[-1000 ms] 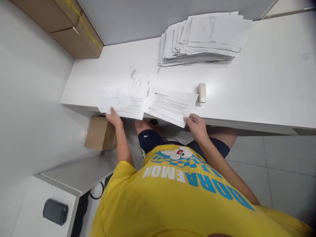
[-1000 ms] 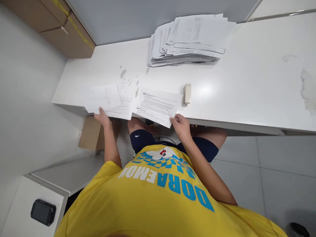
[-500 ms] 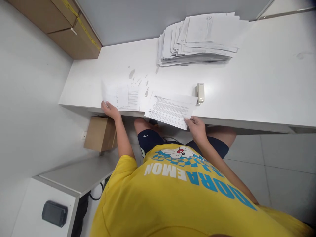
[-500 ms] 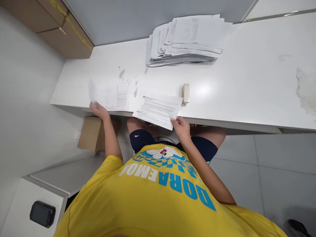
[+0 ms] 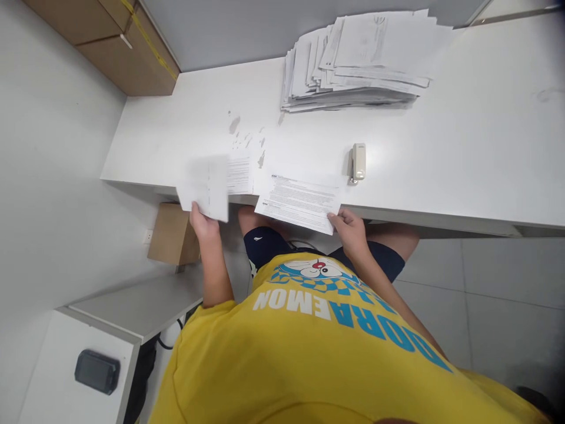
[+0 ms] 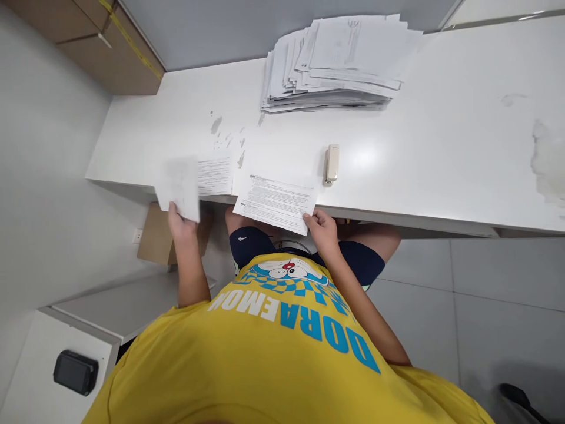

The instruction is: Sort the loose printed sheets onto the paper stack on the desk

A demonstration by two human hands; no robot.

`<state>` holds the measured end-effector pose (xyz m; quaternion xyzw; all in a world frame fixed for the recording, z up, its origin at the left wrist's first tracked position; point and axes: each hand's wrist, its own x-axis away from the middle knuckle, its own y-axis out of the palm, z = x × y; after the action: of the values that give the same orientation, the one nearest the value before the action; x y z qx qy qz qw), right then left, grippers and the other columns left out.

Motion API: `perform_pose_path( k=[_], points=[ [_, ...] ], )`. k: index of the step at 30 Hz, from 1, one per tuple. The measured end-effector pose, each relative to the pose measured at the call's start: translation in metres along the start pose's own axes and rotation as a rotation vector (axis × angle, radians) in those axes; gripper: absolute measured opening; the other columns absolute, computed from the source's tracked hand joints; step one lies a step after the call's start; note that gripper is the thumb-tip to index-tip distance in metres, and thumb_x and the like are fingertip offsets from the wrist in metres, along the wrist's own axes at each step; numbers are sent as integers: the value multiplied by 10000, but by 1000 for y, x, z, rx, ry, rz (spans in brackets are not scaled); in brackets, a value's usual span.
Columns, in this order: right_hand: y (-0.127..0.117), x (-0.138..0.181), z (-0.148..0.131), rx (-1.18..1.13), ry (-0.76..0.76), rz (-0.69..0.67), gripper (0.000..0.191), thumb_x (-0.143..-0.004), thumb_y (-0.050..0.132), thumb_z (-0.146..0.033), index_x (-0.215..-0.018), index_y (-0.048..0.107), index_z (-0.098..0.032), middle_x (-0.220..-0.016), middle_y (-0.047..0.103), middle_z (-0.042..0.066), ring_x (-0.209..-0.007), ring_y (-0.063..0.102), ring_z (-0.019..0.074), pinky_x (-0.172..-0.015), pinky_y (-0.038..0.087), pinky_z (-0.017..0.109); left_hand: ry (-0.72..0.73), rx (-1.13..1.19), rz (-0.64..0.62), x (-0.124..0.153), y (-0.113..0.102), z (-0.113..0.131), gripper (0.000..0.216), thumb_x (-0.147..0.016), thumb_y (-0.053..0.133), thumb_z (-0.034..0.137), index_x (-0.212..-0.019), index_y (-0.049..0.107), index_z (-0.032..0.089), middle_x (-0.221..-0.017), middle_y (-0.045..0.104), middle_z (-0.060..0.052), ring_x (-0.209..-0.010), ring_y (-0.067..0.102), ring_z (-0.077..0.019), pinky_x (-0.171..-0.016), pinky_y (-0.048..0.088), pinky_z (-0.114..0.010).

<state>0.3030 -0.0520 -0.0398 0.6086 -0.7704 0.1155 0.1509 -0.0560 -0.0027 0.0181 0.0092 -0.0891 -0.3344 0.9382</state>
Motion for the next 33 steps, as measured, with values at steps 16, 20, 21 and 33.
perform_pose_path(
  k=[16, 20, 21, 33],
  points=[
    [7, 10, 0, -139, 61, -361, 488, -702, 692, -591, -1012, 704, -215, -919, 759, 51, -823, 696, 249, -712, 563, 376, -448, 290, -257, 173, 32, -69, 476, -793, 762, 242, -1246, 617, 225, -1319, 660, -85, -1260, 615, -245, -1052, 533, -378],
    [-3, 10, -2, -211, -23, -317, 619, -763, 569, -737, -1091, 688, -226, -1018, 751, 75, -943, 699, 266, -772, 569, 387, -333, 201, -363, 175, 36, -70, 568, -765, 803, 289, -1291, 591, 259, -1382, 615, -58, -1287, 594, -239, -1099, 494, -377],
    [-4, 11, -4, -192, -66, -289, 612, -757, 599, -724, -1112, 681, -233, -1069, 745, 75, -987, 690, 268, -806, 567, 390, -305, 173, -387, 177, 37, -70, 600, -747, 822, 315, -1297, 586, 266, -1392, 606, -60, -1291, 590, -239, -1110, 483, -373],
    [-23, -12, -66, 130, -529, 125, 387, -856, 555, -610, -940, 703, -262, -978, 724, 62, -1009, 657, 278, -922, 516, 434, 331, -189, -664, 94, 98, -24, 492, -659, 878, 364, -1056, 632, 214, -1070, 686, -71, -1180, 625, -225, -1093, 449, -357]
  ],
)
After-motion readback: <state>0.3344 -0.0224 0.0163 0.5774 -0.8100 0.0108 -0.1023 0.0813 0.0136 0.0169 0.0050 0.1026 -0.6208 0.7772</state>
